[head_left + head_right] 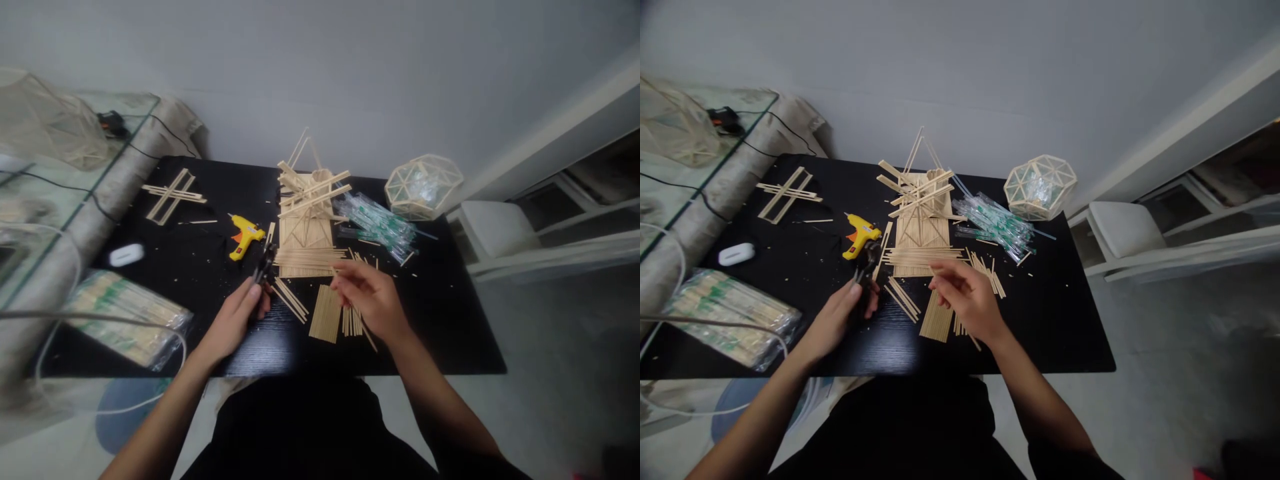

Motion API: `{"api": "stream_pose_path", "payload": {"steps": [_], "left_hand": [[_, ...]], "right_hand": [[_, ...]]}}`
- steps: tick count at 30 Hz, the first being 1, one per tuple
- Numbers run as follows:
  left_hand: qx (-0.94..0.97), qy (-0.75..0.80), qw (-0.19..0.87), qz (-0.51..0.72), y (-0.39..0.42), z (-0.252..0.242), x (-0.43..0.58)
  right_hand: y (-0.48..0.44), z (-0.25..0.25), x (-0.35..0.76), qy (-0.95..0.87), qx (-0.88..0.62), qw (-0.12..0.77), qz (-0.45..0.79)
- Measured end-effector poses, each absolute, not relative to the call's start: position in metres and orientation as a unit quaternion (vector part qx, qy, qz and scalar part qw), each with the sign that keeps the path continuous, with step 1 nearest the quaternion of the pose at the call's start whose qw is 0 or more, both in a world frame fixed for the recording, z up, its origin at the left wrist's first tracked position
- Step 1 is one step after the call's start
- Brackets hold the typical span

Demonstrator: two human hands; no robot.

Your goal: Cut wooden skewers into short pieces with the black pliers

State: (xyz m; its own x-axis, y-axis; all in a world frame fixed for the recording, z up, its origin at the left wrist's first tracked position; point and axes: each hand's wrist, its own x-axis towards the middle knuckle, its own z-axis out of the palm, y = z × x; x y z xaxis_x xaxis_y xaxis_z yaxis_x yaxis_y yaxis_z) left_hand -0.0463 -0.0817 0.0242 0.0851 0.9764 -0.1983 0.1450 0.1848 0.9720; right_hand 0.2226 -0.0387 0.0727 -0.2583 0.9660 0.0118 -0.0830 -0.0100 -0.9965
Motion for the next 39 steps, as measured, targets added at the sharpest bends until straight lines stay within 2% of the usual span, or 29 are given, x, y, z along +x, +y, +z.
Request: {"api": "stream_pose_path", "payload": {"steps": [3,8,26,39], "left_hand": [[0.621,0.576,0.443,0.293,-0.085,0.043,-0.037],[0.678,0.571,0.382,0.261,-0.088,0.054,-0.020],[0.699,0.578,0.361,0.217,-0.090,0.045,-0.002],[0.684,0.582,0.392,0.200,-0.089,0.043,0.001]], "right_hand": [[-0.047,0.070,0.213,-0.534,-0.417,0.442,0.587],[-0.052,0.070,0.204,-0.530,-0.421,0.443,0.587],[-0.049,0.052,0.208,-0.528,-0.461,0.432,0.568],[-0.050,0.049,0.207,-0.538,-0.479,0.431,0.542]]}}
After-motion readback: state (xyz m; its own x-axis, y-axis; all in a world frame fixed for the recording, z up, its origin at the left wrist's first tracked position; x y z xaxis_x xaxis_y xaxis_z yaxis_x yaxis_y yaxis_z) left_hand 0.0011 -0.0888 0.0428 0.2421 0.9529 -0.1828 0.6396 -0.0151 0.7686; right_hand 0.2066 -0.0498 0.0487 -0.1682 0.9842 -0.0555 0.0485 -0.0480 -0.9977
